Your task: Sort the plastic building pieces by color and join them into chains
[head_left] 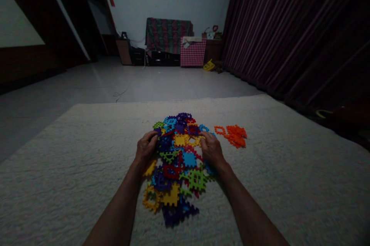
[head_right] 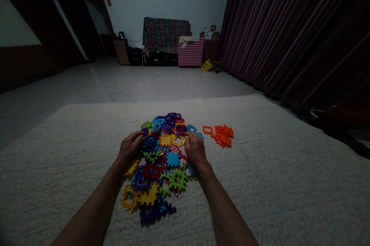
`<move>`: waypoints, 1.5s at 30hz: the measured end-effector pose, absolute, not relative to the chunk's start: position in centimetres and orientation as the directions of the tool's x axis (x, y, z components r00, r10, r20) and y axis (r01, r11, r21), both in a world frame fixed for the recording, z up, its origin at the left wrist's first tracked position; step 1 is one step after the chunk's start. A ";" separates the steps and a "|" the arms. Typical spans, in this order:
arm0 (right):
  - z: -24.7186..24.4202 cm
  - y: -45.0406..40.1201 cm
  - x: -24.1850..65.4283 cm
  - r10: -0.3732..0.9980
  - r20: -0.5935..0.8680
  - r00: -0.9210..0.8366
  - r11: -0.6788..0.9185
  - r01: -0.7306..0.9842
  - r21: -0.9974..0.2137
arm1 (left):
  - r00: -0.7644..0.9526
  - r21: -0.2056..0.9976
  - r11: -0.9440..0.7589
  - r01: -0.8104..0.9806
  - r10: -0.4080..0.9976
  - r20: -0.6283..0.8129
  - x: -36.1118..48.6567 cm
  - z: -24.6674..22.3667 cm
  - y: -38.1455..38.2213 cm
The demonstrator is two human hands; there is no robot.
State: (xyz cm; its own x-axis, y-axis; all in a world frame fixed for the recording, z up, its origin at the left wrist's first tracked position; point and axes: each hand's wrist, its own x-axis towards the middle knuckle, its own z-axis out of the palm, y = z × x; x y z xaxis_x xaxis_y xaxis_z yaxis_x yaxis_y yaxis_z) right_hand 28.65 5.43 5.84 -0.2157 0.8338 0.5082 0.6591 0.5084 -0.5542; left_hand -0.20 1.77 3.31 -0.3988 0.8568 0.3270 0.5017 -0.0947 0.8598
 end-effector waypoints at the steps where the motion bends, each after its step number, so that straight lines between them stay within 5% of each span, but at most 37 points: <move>1: 5.6 5.8 29.2 0.842 0.495 -0.214 0.496 0.669 -0.553 | -0.395 0.858 -0.097 0.504 0.858 0.329 -0.2 3.4 1.8; 8: 4.7 4.7 27.5 0.776 0.460 -0.432 0.628 0.599 -0.496 | -0.345 0.829 -0.133 0.543 0.865 0.364 0.1 3.6 1.7; 14: 5.7 3.2 26.7 0.707 0.255 -0.659 0.689 0.564 -0.455 | -0.318 0.804 -0.165 0.572 0.858 0.402 0.1 3.4 1.7; 35: 7.2 2.1 25.6 0.618 0.422 -0.663 0.784 0.486 -0.386 | -0.318 0.820 -0.142 0.554 0.874 0.367 0.4 4.2 1.4; 45: 7.1 2.8 25.9 0.678 0.542 -0.497 0.730 0.540 -0.419 | 0.031 0.693 -0.350 0.630 0.903 0.429 2.4 5.7 0.7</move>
State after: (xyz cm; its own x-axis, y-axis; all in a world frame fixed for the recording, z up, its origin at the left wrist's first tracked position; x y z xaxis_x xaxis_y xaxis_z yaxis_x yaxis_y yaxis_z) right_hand 25.94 2.76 7.06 -0.4970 0.6780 0.5416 0.5401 0.7301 -0.4186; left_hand 2.43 0.74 5.70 0.0310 0.9030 0.4286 0.6305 -0.3504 0.6926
